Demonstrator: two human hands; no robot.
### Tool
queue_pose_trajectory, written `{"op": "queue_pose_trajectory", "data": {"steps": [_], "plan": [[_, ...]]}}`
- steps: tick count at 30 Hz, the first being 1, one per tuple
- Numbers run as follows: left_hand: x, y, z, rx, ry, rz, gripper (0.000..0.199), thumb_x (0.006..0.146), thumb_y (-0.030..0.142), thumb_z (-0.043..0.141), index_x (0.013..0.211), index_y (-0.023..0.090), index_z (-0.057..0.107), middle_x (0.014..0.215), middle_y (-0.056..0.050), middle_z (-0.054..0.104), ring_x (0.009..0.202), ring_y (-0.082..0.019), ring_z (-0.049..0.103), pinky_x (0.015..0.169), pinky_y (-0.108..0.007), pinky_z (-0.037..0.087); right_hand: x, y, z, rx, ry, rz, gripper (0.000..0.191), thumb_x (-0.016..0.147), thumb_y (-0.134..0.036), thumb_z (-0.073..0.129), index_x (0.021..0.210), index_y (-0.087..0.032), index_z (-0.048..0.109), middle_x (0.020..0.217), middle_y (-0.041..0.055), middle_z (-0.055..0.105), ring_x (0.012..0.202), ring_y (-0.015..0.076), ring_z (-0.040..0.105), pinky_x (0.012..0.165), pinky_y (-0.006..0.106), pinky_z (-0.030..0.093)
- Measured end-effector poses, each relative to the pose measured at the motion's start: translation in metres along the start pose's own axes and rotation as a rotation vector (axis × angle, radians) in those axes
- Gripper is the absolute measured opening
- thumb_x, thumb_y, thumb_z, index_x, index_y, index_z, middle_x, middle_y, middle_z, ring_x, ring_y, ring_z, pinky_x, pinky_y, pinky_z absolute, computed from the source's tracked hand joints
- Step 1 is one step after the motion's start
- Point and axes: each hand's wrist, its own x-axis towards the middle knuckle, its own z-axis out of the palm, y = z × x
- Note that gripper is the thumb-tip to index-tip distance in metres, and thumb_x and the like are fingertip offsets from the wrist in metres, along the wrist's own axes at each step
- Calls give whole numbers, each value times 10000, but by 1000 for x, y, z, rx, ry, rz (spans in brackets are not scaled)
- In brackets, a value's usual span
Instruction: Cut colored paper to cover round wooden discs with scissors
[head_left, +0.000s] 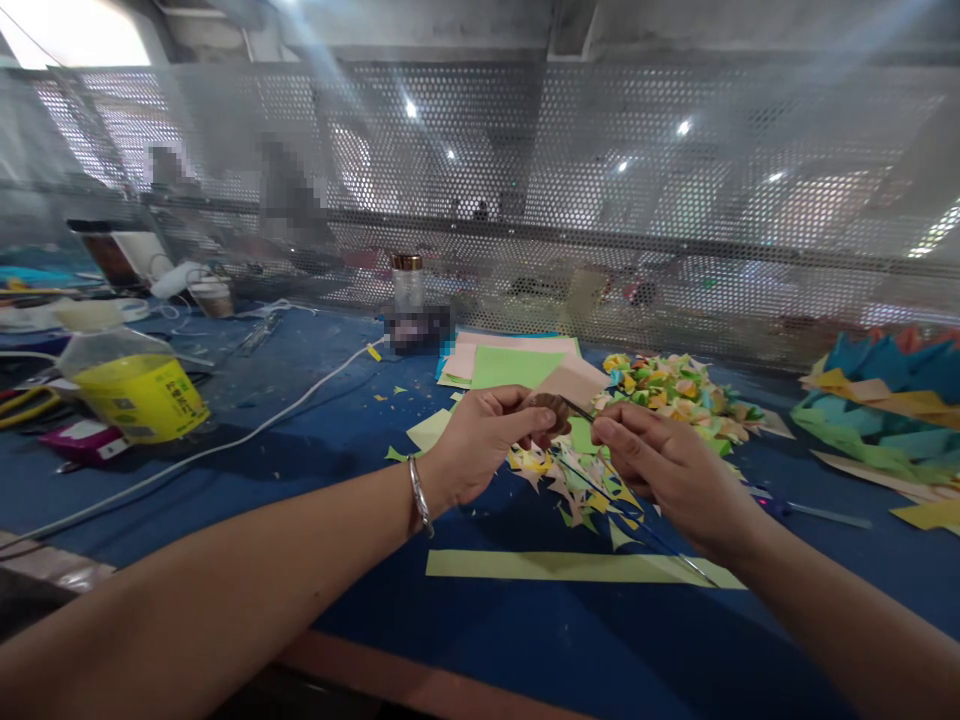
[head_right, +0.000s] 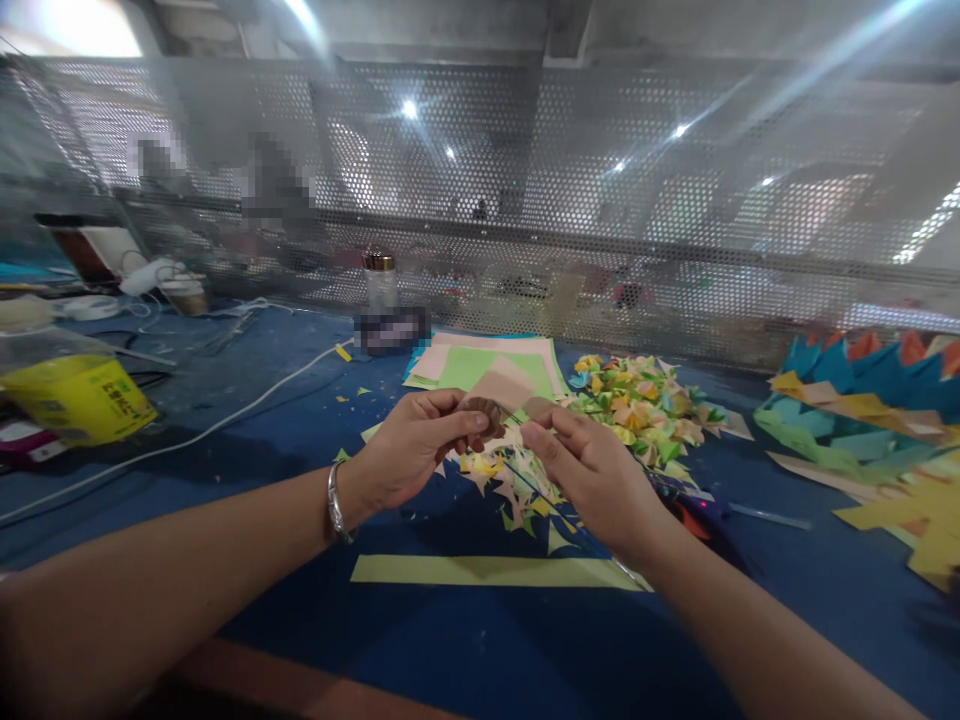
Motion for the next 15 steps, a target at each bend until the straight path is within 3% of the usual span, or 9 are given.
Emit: {"op": "queue_pose_trajectory", "data": {"steps": [15], "plan": [[1, 3, 1, -12, -3, -87, 89, 761, 146, 693, 677, 155, 720, 660, -11, 672, 596, -83, 506, 619, -251, 352, 3, 5, 0, -44, -20, 1, 466, 902, -678, 541, 818, -220, 533, 590, -81, 292, 492, 95, 225, 401, 228, 187]]}}
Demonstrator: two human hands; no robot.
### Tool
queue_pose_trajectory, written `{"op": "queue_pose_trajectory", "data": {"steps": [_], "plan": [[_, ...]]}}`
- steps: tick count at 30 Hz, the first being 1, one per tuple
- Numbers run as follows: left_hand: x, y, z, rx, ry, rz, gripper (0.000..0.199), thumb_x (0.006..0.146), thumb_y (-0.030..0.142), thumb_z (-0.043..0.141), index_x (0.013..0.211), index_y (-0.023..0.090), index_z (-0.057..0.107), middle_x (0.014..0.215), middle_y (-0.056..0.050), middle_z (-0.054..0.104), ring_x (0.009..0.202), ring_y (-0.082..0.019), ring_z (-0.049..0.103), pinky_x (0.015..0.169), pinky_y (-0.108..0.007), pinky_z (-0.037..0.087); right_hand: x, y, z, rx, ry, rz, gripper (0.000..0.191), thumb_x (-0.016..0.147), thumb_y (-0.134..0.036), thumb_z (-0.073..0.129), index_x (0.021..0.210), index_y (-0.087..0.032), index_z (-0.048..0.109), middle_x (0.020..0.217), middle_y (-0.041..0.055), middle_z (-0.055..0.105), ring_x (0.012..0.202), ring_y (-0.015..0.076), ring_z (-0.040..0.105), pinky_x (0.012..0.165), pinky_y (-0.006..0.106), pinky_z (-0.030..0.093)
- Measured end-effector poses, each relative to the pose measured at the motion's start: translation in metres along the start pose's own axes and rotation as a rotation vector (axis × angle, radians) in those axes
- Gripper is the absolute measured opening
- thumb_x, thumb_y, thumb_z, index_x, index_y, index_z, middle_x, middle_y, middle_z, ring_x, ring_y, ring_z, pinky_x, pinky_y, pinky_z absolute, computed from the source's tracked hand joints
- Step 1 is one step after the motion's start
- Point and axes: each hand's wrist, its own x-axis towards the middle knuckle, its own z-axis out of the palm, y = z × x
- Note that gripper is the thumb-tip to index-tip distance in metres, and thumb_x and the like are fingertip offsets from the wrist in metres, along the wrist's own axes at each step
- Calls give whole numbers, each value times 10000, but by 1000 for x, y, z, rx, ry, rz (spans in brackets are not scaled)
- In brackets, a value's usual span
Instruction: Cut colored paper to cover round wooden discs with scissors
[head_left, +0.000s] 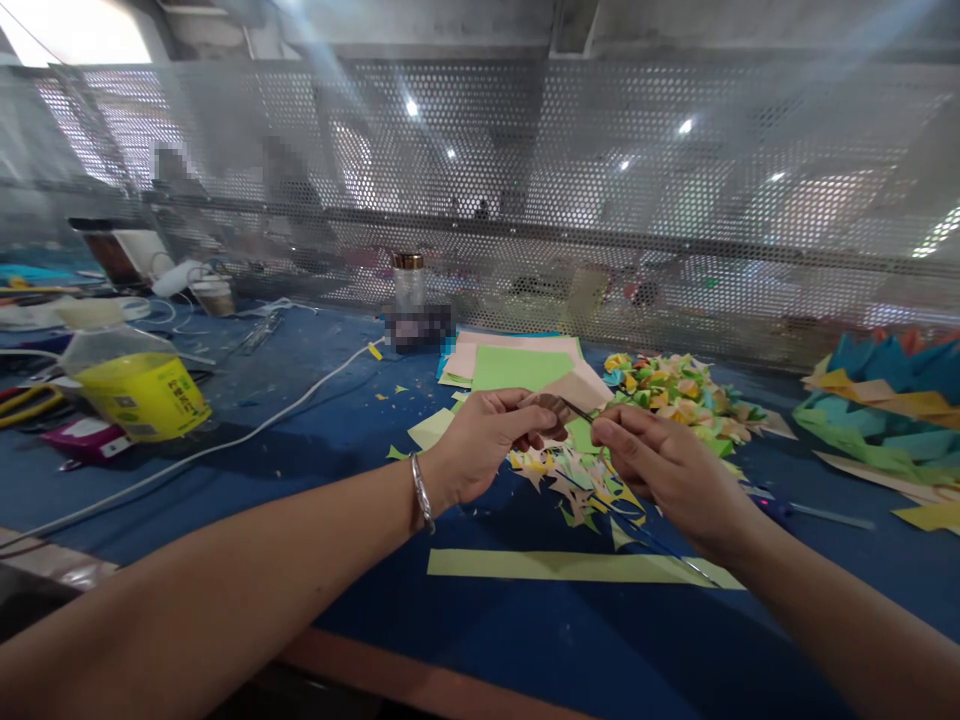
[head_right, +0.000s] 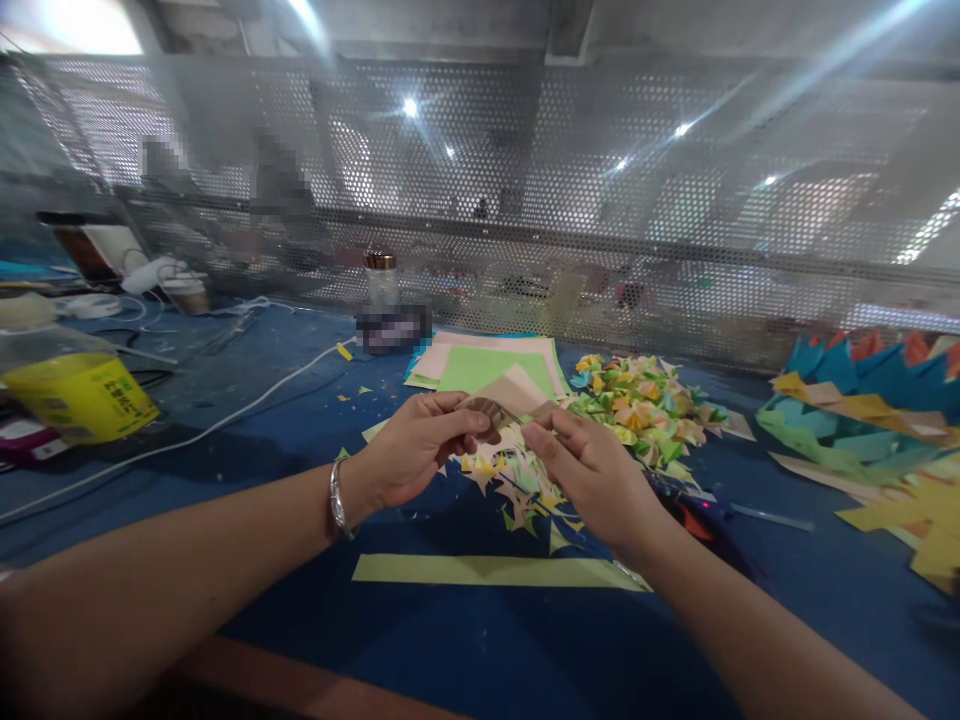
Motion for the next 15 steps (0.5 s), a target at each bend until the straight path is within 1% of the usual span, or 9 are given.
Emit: {"op": "queue_pose_trajectory", "data": {"steps": [4, 10, 15], "plan": [[0, 1, 0, 6, -12, -20, 74, 756, 149, 690, 691, 158, 725, 658, -10, 676, 595, -81, 511, 618, -243, 346, 0, 0, 1, 19, -11, 6, 480, 888, -694, 546, 778, -228, 508, 589, -85, 267, 487, 95, 207, 399, 230, 176], [0, 2, 1, 11, -14, -29, 59, 737, 164, 689, 691, 163, 726, 659, -9, 685, 608, -79, 521, 600, -227, 326, -1, 0, 1, 21, -28, 1, 466, 907, -674, 540, 782, -226, 505, 596, -86, 253, 492, 94, 187, 404, 231, 168], [0, 3, 1, 78, 9, -81, 84, 725, 154, 682, 643, 158, 698, 648, -9, 681, 535, -67, 402, 545, -239, 256, -1, 1, 0, 2, -34, 8, 473, 905, -682, 537, 788, -223, 520, 591, -89, 252, 491, 96, 199, 412, 234, 185]]}}
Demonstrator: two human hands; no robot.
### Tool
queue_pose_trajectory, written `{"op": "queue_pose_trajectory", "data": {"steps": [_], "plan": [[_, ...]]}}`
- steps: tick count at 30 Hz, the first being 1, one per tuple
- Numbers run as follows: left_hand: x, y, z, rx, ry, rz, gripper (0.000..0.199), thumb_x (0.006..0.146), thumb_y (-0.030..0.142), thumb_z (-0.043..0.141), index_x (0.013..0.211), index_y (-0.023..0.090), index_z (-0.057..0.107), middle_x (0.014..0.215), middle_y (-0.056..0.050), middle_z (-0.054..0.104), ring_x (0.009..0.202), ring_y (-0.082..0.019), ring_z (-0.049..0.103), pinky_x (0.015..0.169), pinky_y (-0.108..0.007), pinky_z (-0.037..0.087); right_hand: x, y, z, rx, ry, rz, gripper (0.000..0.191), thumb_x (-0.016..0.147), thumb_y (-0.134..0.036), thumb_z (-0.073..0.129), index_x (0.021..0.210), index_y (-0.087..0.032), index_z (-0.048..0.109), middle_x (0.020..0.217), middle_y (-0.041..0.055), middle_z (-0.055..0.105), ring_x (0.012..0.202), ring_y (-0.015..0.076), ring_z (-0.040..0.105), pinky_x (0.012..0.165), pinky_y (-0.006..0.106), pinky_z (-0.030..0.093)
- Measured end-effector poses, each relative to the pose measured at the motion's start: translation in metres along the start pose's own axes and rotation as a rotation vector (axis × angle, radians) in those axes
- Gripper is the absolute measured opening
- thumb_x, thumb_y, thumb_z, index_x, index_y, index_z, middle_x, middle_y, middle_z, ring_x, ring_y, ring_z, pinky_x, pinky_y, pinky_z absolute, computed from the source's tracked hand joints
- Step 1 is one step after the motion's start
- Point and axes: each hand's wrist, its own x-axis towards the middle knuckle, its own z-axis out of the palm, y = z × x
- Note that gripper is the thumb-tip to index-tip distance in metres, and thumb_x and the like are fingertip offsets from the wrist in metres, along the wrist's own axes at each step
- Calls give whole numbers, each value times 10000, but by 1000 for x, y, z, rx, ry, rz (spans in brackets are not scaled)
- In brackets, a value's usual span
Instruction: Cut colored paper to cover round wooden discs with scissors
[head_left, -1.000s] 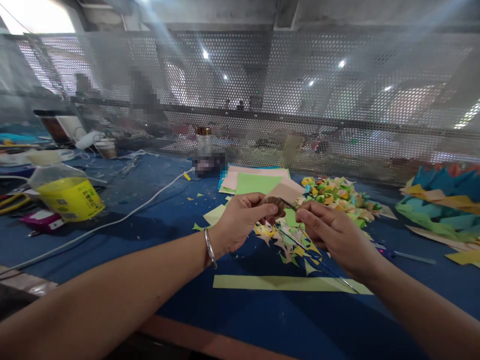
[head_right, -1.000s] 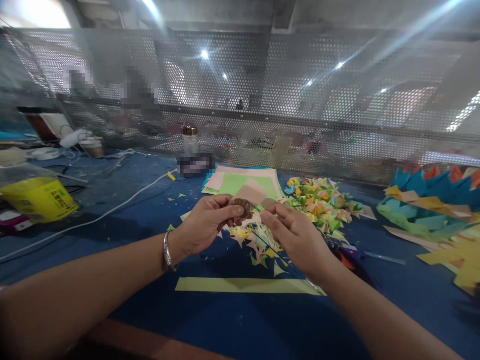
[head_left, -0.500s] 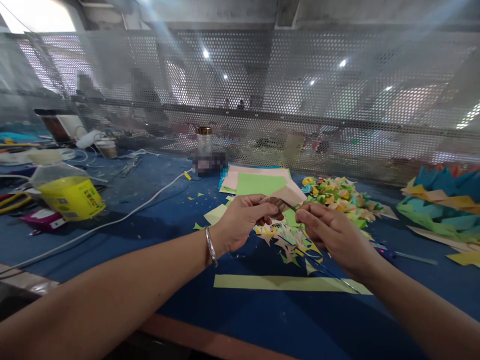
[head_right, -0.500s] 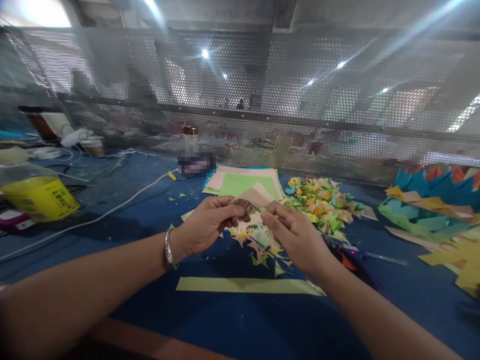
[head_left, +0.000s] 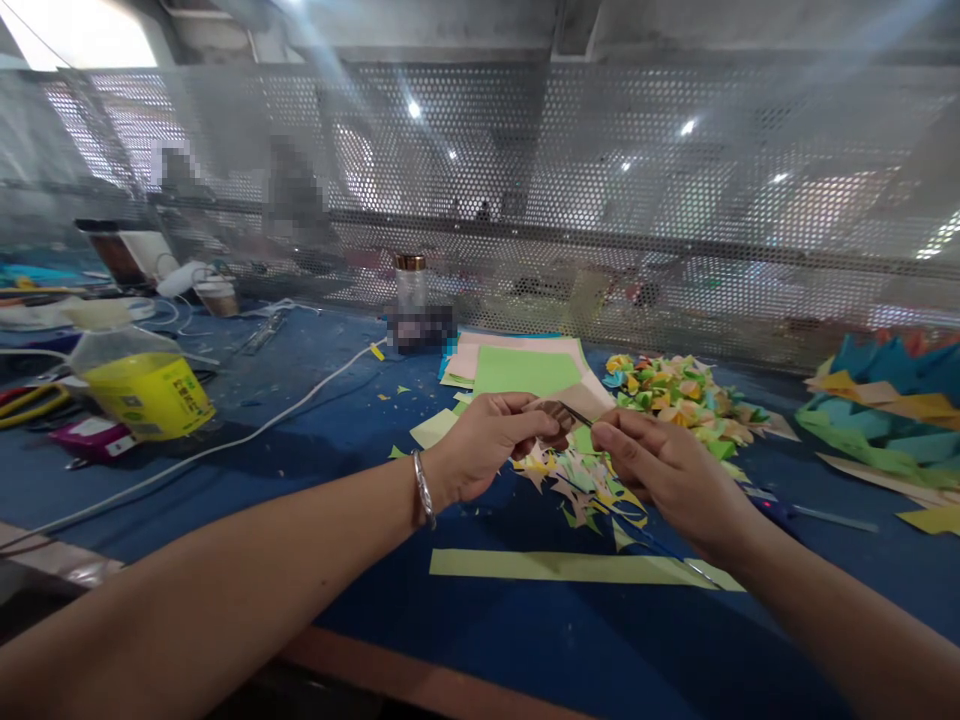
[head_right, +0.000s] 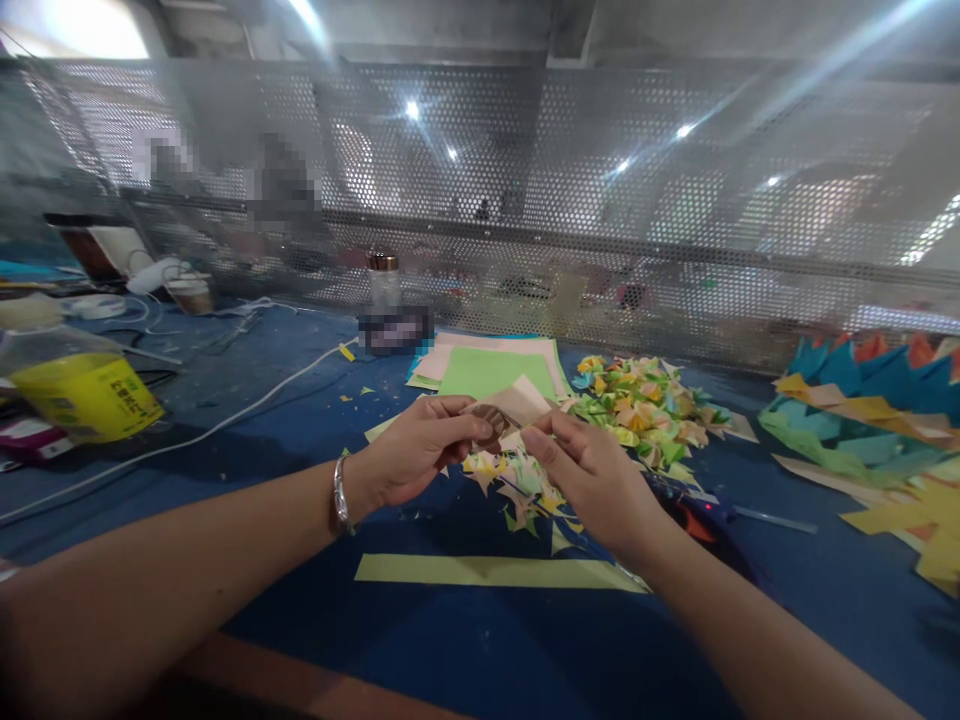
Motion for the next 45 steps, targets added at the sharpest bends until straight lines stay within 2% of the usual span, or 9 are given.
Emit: {"op": "queue_pose_trajectory", "data": {"steps": [7, 12, 17, 22, 28, 34, 39, 45], "plan": [[0, 2, -1, 31, -7, -2, 112, 731, 165, 671, 624, 163, 702, 606, -4, 651, 519, -70, 341, 523, -257, 188, -1, -2, 0, -5, 7, 18, 490, 885, -702, 546, 786, -222, 526, 595, -92, 237, 488, 95, 188, 402, 239, 157], [0, 1, -1, 27, -10, -13, 106, 744, 185, 673, 651, 160, 716, 603, -11, 648, 511, -71, 349, 520, -256, 177, -1, -1, 0, -17, 10, 5, 469, 904, -677, 541, 861, -210, 573, 610, -87, 247, 493, 98, 205, 406, 248, 176], [0, 1, 0, 11, -7, -20, 85, 742, 192, 675, 690, 160, 733, 609, -16, 650, 510, -72, 353, 513, -256, 168, -1, -1, 0, -33, 30, 4, 462, 912, -667, 541, 813, -216, 546, 605, -80, 262, 493, 97, 223, 413, 250, 182], [-1, 1, -1, -15, -19, -52, 66, 732, 185, 685, 690, 154, 726, 617, -21, 654, 506, -68, 348, 502, -251, 162, -1, -1, 0, -44, 12, -28, 445, 926, -652, 529, 881, -215, 603, 586, -78, 267, 477, 101, 226, 401, 253, 187], [0, 2, -1, -15, -21, -67, 87, 742, 171, 662, 667, 146, 699, 603, -19, 645, 478, -57, 324, 484, -248, 142, -1, -4, 0, -51, 19, -33, 423, 921, -638, 539, 859, -226, 606, 578, -68, 297, 464, 103, 250, 387, 251, 187], [0, 1, -1, -18, -12, -38, 106, 736, 181, 663, 638, 152, 693, 589, -10, 624, 477, -56, 303, 475, -243, 140, -1, 1, 1, -22, 31, -7, 450, 908, -663, 548, 864, -218, 597, 605, -76, 243, 491, 105, 210, 398, 251, 181], [0, 0, -1, -12, -26, -40, 104, 724, 192, 674, 629, 154, 694, 596, -18, 627, 494, -64, 337, 479, -244, 156, -1, 1, 1, -38, 19, 7, 465, 910, -677, 536, 890, -216, 596, 615, -76, 244, 491, 104, 210, 406, 255, 174], [0, 0, -2, 44, -14, -18, 131, 737, 206, 651, 623, 156, 690, 595, -10, 608, 485, -64, 309, 484, -252, 165, -1, 0, 0, -53, 17, 11, 494, 903, -696, 528, 902, -208, 604, 617, -75, 245, 500, 104, 199, 409, 252, 171]]}}
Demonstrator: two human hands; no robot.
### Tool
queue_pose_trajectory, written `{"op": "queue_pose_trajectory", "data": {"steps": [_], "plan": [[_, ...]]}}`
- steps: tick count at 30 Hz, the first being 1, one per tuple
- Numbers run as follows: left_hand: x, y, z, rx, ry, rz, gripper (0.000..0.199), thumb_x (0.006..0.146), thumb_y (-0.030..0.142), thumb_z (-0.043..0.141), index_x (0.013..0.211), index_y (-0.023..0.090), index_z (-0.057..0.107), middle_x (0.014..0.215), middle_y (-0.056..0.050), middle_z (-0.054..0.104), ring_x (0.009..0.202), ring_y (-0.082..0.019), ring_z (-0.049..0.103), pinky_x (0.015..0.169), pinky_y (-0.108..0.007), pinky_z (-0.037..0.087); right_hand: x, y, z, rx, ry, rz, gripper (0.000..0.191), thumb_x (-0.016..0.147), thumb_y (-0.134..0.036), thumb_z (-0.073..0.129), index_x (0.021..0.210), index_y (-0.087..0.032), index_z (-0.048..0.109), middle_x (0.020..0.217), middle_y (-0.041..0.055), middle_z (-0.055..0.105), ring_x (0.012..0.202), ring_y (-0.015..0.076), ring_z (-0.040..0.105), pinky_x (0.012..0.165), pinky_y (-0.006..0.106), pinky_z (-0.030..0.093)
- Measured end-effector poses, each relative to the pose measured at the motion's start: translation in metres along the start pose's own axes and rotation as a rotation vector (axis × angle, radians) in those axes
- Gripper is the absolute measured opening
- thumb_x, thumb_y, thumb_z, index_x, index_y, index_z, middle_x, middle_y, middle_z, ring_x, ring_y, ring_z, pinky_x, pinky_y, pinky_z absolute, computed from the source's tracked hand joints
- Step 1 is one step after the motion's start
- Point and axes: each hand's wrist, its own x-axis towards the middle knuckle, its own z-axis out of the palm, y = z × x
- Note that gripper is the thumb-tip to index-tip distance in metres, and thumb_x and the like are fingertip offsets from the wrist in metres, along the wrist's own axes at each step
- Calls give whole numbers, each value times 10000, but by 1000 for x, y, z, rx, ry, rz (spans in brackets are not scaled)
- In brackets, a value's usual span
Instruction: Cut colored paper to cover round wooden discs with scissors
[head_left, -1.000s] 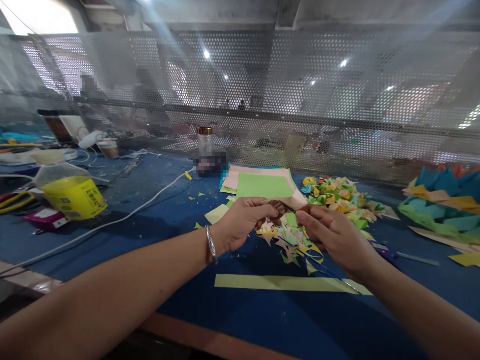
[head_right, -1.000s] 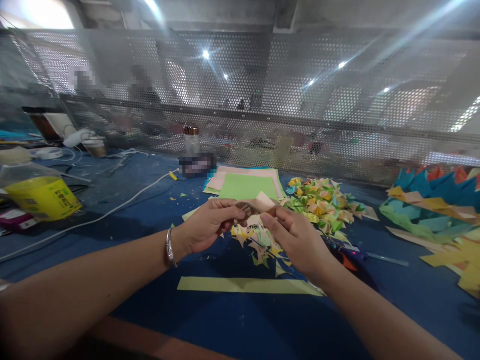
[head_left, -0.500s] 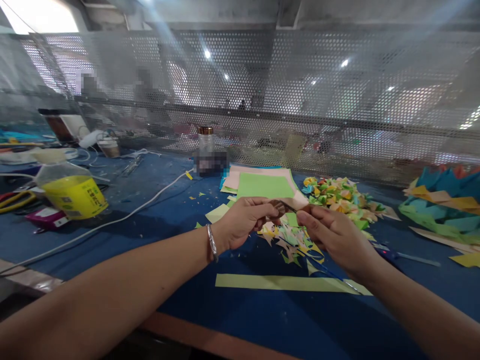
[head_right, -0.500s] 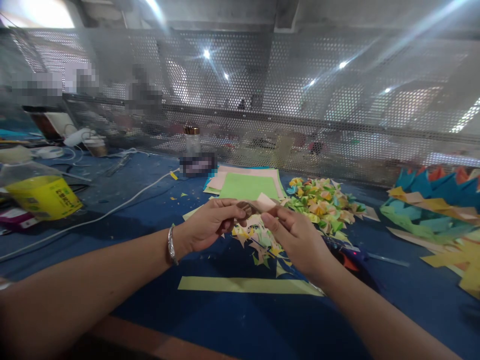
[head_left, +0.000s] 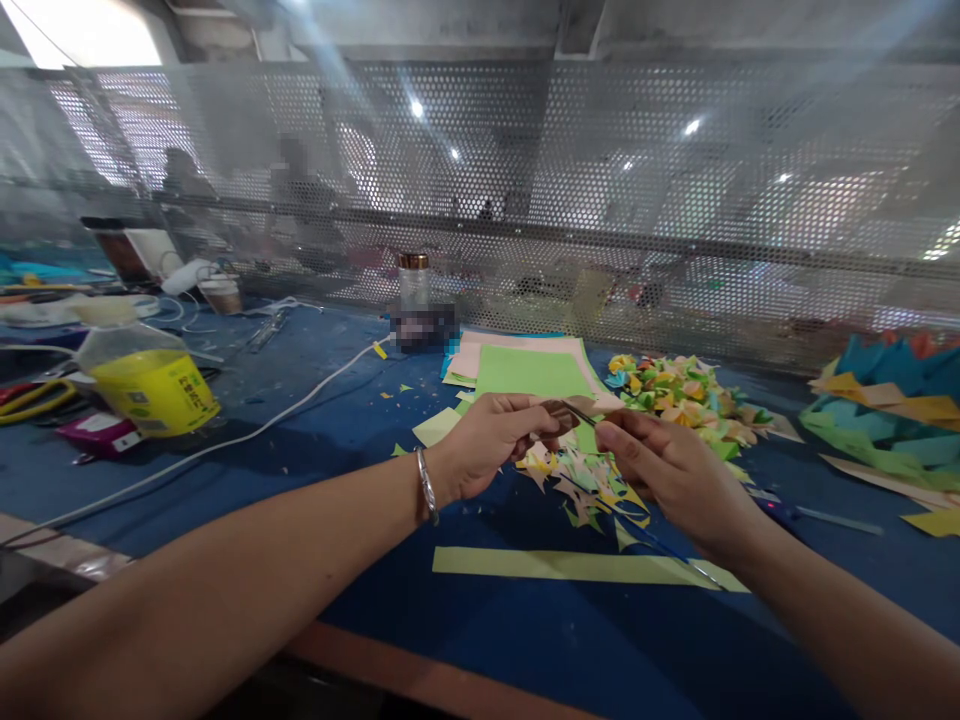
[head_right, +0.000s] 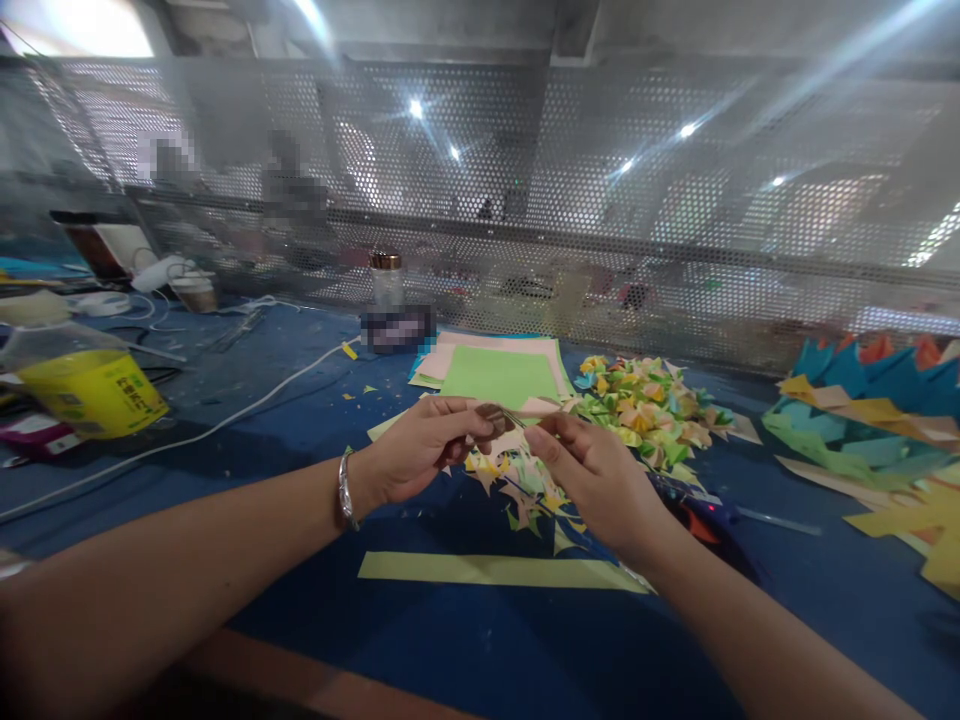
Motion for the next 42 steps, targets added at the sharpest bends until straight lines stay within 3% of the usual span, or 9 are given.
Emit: {"op": "queue_pose_trajectory", "data": {"steps": [10, 17, 24, 35, 42], "plan": [[1, -1, -1, -31, -31, 17, 138, 751, 197, 649, 625, 147, 675, 572, 7, 564, 484, -55, 311, 480, -243, 158, 1, 0, -1, -31, -5, -25, 461, 923, -667, 518, 965, -220, 624, 605, -65, 316, 484, 110, 238, 406, 256, 197], [2, -3, -2, -5, -43, -7, 136, 740, 198, 647, 617, 141, 662, 588, -6, 575, 493, -54, 354, 462, -218, 172, 0, -1, -2, -87, -8, -81, 464, 936, -665, 495, 781, -232, 558, 589, -62, 317, 481, 112, 269, 420, 262, 210], [3, -3, -4, 36, -37, 7, 103, 720, 187, 628, 676, 154, 715, 576, 3, 577, 485, -64, 368, 462, -230, 179, 1, -1, -4, -145, -12, -95, 442, 945, -639, 496, 773, -237, 563, 585, -53, 339, 501, 124, 278, 443, 271, 210], [5, -3, -6, 4, -74, 6, 158, 686, 145, 626, 739, 159, 775, 713, -33, 686, 562, -76, 429, 498, -227, 222, 0, 0, -6, -202, -39, -82, 463, 956, -651, 454, 783, -229, 533, 604, -63, 308, 510, 119, 284, 468, 267, 222], [6, -6, -7, 0, -83, -1, 110, 669, 167, 649, 700, 146, 753, 611, 10, 589, 534, -64, 421, 490, -219, 215, 1, -5, -6, -265, -54, -121, 460, 961, -628, 442, 819, -214, 585, 602, -52, 346, 524, 125, 320, 471, 258, 227]]}}
